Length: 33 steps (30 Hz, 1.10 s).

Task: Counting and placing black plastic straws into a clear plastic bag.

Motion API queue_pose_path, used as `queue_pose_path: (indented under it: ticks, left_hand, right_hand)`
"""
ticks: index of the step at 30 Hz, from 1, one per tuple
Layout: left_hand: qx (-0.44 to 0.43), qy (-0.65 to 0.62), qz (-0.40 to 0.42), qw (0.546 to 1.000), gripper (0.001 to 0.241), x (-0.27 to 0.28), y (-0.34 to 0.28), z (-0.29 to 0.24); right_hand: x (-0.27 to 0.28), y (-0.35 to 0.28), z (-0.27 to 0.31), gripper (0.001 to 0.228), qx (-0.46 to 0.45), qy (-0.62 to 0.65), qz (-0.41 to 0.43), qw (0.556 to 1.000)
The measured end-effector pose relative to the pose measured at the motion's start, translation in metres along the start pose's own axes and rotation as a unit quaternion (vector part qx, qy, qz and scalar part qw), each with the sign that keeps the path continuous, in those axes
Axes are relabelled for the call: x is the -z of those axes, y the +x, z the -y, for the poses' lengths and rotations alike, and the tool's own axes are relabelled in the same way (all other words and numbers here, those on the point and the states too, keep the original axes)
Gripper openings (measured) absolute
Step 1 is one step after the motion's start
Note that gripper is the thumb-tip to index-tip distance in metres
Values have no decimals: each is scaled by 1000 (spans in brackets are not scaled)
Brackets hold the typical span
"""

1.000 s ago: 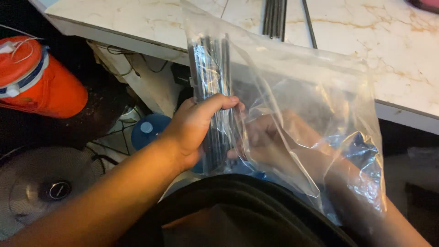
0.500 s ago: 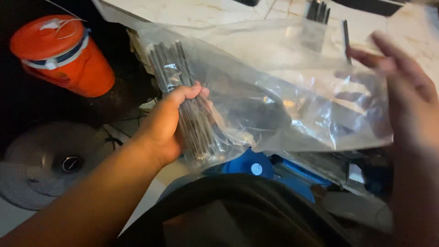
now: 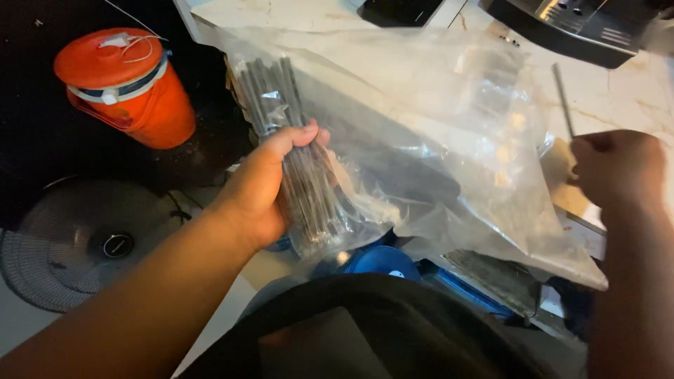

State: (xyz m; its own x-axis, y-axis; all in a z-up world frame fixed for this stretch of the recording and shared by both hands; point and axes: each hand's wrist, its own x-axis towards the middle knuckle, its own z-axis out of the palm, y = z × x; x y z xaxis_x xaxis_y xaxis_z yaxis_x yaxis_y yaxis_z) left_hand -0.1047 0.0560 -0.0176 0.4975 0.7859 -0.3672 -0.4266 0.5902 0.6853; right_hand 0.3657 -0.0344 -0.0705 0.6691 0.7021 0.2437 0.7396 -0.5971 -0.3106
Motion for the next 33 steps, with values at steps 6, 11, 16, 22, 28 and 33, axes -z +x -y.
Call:
queue_pose_path:
  ticks: [6,11,16,22,28,33]
  left_hand:
    - [-7,-30,30,999,28,-4,6,-5]
    - [2,-9,31,999,25,-13,14,-7]
    - [14,22,47,999,24,-26,18,-6]
    - [13,75,26,997,22,-41,20,2]
    - [9,118,13,993,22,-41,17,4]
    - [-5,133,-3,991,22,-39,11,-2]
  right_hand:
    - [-10,49,-199,11,-81,557,265,783]
    - [-4,37,-266,35,20,660,516,546]
    - [16,-8,-274,21,36,620,522,585]
    - [22,-49,-257,15,72,549,488,675]
    - [17,-61,-220,22,-2,537,347,769]
    - [28,-69,-156,20,-36,431,312,846]
